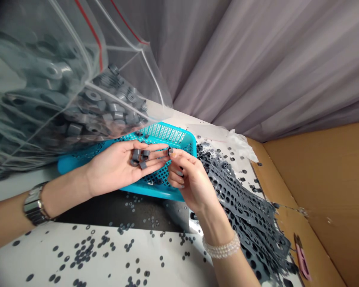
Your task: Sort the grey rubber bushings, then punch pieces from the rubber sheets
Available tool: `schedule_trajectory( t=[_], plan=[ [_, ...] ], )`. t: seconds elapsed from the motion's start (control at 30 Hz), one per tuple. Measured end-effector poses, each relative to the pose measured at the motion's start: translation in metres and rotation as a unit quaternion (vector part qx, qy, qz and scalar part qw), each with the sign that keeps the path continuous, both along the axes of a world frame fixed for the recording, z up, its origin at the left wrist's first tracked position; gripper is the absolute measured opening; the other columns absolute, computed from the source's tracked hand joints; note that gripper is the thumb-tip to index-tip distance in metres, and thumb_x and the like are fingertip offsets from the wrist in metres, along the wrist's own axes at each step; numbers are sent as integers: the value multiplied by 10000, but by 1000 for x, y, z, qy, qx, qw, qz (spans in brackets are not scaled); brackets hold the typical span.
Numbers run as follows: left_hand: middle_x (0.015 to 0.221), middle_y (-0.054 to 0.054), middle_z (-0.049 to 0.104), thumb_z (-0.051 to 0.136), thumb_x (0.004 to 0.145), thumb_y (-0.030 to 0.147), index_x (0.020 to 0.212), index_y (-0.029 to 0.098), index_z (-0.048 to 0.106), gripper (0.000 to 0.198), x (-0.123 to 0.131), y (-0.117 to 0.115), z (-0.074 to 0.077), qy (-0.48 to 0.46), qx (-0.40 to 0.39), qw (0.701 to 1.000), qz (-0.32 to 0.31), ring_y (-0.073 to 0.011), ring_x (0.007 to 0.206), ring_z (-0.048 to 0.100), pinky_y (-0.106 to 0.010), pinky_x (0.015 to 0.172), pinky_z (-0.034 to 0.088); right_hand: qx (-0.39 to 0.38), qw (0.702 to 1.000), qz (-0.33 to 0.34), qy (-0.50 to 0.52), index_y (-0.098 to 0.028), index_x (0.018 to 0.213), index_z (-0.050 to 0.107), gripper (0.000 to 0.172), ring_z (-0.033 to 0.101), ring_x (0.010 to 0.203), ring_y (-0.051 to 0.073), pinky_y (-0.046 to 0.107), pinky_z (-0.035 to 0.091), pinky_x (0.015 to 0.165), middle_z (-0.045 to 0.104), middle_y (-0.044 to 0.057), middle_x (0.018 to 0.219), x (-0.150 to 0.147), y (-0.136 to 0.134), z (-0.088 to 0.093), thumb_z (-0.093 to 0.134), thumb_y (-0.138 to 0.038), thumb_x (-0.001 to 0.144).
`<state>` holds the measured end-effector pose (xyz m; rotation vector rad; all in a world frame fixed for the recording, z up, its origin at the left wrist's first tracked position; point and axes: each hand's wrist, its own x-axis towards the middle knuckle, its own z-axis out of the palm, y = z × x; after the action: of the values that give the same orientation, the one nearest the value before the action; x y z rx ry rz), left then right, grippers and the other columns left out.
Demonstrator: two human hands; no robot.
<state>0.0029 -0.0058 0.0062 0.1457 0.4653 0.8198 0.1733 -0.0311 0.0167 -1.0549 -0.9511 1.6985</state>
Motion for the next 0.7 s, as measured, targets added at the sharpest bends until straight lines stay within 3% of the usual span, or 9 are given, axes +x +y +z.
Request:
schedule_trajectory(
  t=[0.07, 0.1, 0.23, 0.3, 0.43, 0.6, 0.7],
  plan=[
    [1139, -227, 642, 428, 812, 90, 1345, -29, 400, 546, 0, 0, -1, -2, 1, 1000, 0, -254, 1093, 616, -352, 984, 472, 93, 983, -57, -147, -203, 854, 587, 101, 228, 443, 64, 187, 190, 396, 297, -91, 533, -2, -2, -2, 634, -285, 817],
    [1134, -221, 645, 431, 812, 89, 1344, -23, 403, 545, 0, 0, -1, -3, 0, 1000, 1, -252, 1100, 613, -349, 983, 475, 147, 958, -89, -231, -203, 900, 610, 124, 268, 458, 74, 199, 221, 411, 326, -85, 534, -3, -3, -2, 637, -289, 815],
    [1119, -220, 645, 433, 816, 77, 1340, -22, 409, 534, 0, 0, -2, -5, -2, 1000, 11, -260, 1117, 601, -346, 966, 494, 315, 812, -162, -463, -195, 938, 651, 127, 320, 494, 88, 230, 297, 469, 356, -74, 551, -7, -10, -2, 618, -251, 830],
    [1124, -227, 638, 431, 818, 68, 1341, -28, 404, 533, -1, 0, -2, 4, -4, 1000, 19, -269, 1126, 593, -348, 952, 507, 355, 768, -164, -507, -194, 940, 655, 121, 320, 479, 85, 234, 305, 473, 349, -78, 542, -9, -13, -2, 600, -236, 841],
    [1080, -220, 646, 446, 807, 52, 1337, -33, 410, 537, -1, 0, 0, 18, 2, 1000, 13, -279, 1143, 578, -341, 932, 521, 393, 720, -160, -550, -183, 946, 664, 132, 324, 453, 78, 236, 317, 472, 348, -81, 528, -13, -16, -2, 586, -208, 843],
    [906, -160, 676, 461, 804, 59, 1315, -25, 444, 518, -1, 0, -1, 14, 20, 1000, 6, -262, 1105, 603, -335, 946, 510, 402, 696, -159, -574, -176, 919, 668, 121, 319, 446, 73, 228, 322, 464, 337, -80, 529, -16, -17, -1, 575, -204, 848],
    [969, -176, 678, 454, 810, 72, 1347, -18, 408, 546, -1, 1, -3, -9, 17, 1000, -2, -256, 1092, 613, -342, 974, 486, 394, 671, -168, -605, -177, 908, 672, 125, 340, 446, 75, 234, 329, 475, 359, -75, 525, -8, -12, 1, 582, -237, 845]
  ],
)
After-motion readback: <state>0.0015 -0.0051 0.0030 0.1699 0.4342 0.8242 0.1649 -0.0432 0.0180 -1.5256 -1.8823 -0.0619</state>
